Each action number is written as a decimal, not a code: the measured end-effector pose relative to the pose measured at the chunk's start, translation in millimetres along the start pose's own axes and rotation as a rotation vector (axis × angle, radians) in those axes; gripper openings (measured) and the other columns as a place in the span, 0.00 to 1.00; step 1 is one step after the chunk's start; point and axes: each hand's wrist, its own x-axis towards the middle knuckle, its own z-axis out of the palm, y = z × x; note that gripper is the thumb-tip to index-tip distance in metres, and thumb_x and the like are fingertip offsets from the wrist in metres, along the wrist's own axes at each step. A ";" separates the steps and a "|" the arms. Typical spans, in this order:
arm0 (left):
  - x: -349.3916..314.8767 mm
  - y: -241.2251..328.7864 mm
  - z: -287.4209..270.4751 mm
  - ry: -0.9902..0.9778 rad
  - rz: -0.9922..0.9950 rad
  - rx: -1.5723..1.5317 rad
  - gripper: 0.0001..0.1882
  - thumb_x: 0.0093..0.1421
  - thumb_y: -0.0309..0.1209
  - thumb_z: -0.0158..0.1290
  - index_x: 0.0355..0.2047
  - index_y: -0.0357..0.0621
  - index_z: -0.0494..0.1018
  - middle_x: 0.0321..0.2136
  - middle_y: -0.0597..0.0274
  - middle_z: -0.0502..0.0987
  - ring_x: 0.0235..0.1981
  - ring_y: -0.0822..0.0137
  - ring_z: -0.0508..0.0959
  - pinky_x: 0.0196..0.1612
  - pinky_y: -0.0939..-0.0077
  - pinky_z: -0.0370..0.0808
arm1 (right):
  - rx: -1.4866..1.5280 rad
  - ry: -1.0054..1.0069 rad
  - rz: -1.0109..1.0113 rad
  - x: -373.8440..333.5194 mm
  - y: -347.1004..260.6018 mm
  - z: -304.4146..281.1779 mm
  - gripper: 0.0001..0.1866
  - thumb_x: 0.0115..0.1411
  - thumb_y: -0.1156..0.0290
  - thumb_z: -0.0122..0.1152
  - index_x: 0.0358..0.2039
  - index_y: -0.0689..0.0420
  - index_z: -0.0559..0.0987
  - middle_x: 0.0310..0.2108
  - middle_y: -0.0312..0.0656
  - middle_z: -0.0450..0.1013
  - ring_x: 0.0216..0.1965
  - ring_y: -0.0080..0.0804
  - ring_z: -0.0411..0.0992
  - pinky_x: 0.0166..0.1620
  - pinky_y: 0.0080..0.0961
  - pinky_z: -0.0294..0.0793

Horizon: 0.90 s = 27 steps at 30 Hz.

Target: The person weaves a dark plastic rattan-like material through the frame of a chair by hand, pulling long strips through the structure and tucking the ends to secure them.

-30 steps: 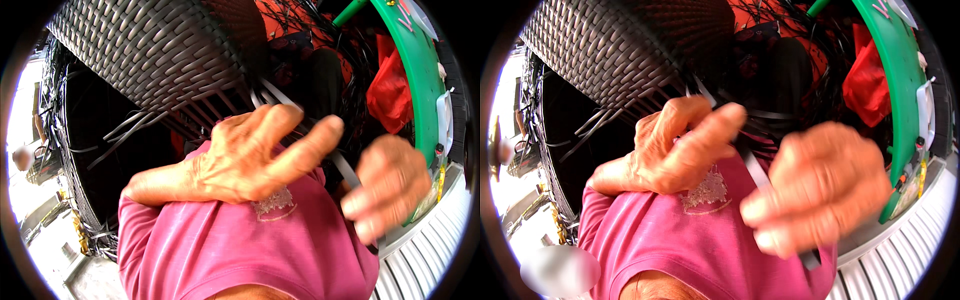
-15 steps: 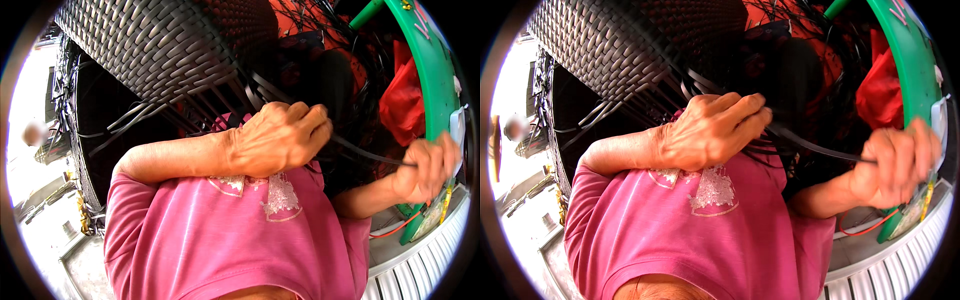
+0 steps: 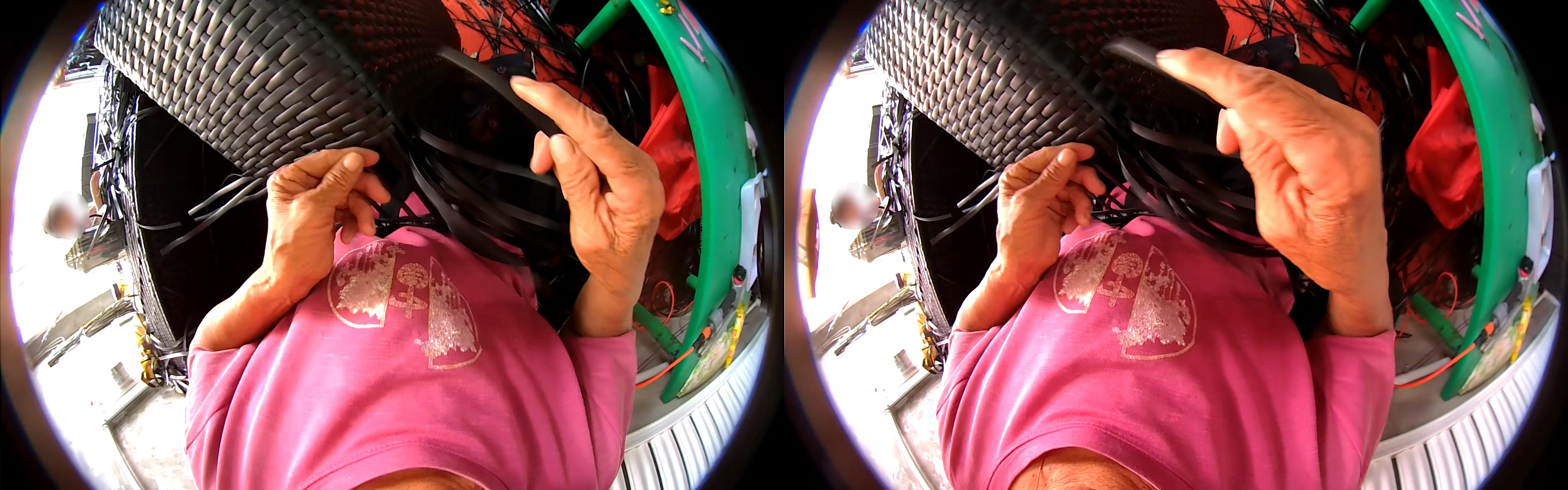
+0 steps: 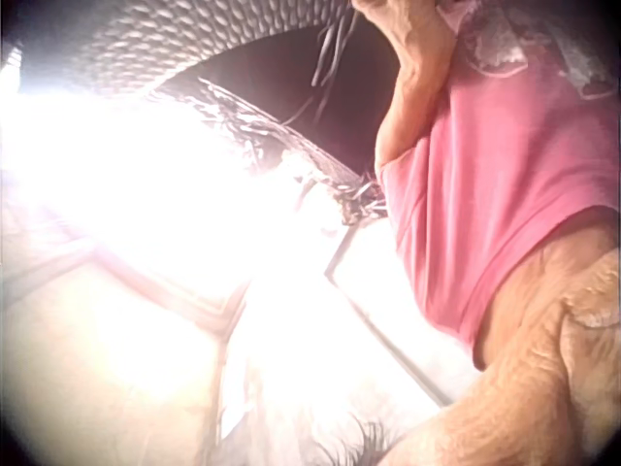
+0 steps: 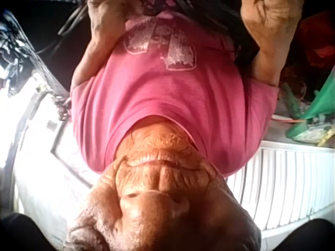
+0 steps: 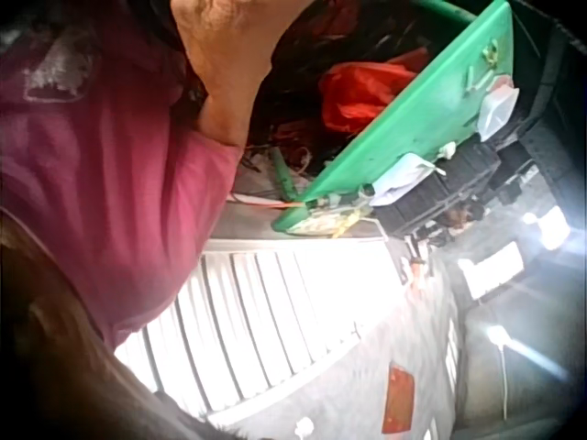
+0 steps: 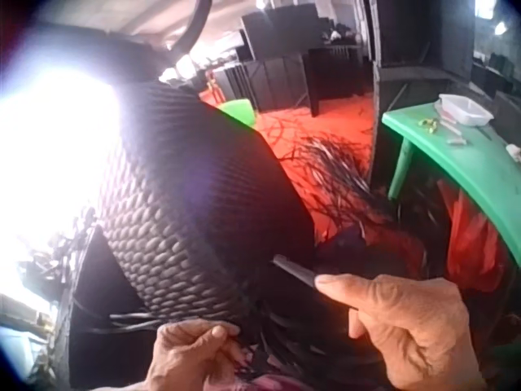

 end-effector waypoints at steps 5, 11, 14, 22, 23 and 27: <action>8.0 -3.5 12.4 -0.009 0.126 0.484 0.15 0.64 0.35 0.54 0.29 0.33 0.78 0.15 0.64 0.75 0.13 0.79 0.71 0.16 0.84 0.64 | -0.044 -0.096 -0.125 15.2 1.8 7.1 0.13 0.63 0.73 0.58 0.46 0.64 0.79 0.31 0.38 0.77 0.21 0.14 0.64 0.25 0.13 0.64; 18.6 -16.0 23.3 0.232 0.482 0.745 0.12 0.57 0.29 0.61 0.20 0.34 0.76 0.12 0.59 0.71 0.12 0.73 0.67 0.17 0.76 0.63 | -0.033 -0.122 -0.166 23.8 -0.4 21.9 0.11 0.60 0.78 0.60 0.43 0.65 0.80 0.31 0.42 0.78 0.26 0.24 0.73 0.30 0.17 0.72; 21.1 -21.3 24.5 0.283 0.526 0.682 0.10 0.54 0.26 0.62 0.20 0.34 0.75 0.11 0.56 0.72 0.11 0.71 0.68 0.17 0.75 0.64 | -0.078 -0.181 -0.188 21.4 4.2 28.4 0.10 0.56 0.80 0.63 0.40 0.65 0.80 0.29 0.44 0.77 0.27 0.27 0.75 0.31 0.19 0.72; 15.2 -27.7 24.9 0.229 0.389 0.316 0.06 0.57 0.24 0.60 0.25 0.36 0.76 0.15 0.70 0.73 0.16 0.84 0.67 0.19 0.86 0.62 | -0.281 -0.160 -0.200 13.0 1.6 38.5 0.08 0.49 0.86 0.64 0.30 0.64 0.78 0.24 0.44 0.74 0.24 0.37 0.75 0.27 0.24 0.72; 15.2 -28.8 22.4 0.200 0.350 0.255 0.06 0.57 0.24 0.60 0.26 0.36 0.76 0.16 0.71 0.73 0.16 0.84 0.67 0.19 0.88 0.61 | -0.297 -0.191 -0.195 12.7 0.6 38.1 0.08 0.49 0.86 0.64 0.30 0.64 0.78 0.24 0.44 0.74 0.24 0.37 0.75 0.27 0.24 0.72; 17.2 -30.1 16.9 0.116 0.289 0.021 0.05 0.56 0.23 0.60 0.24 0.36 0.77 0.14 0.72 0.73 0.16 0.85 0.67 0.19 0.88 0.62 | -0.374 -0.269 -0.191 15.8 -1.7 37.5 0.08 0.48 0.87 0.63 0.30 0.64 0.79 0.23 0.45 0.74 0.23 0.38 0.74 0.26 0.26 0.72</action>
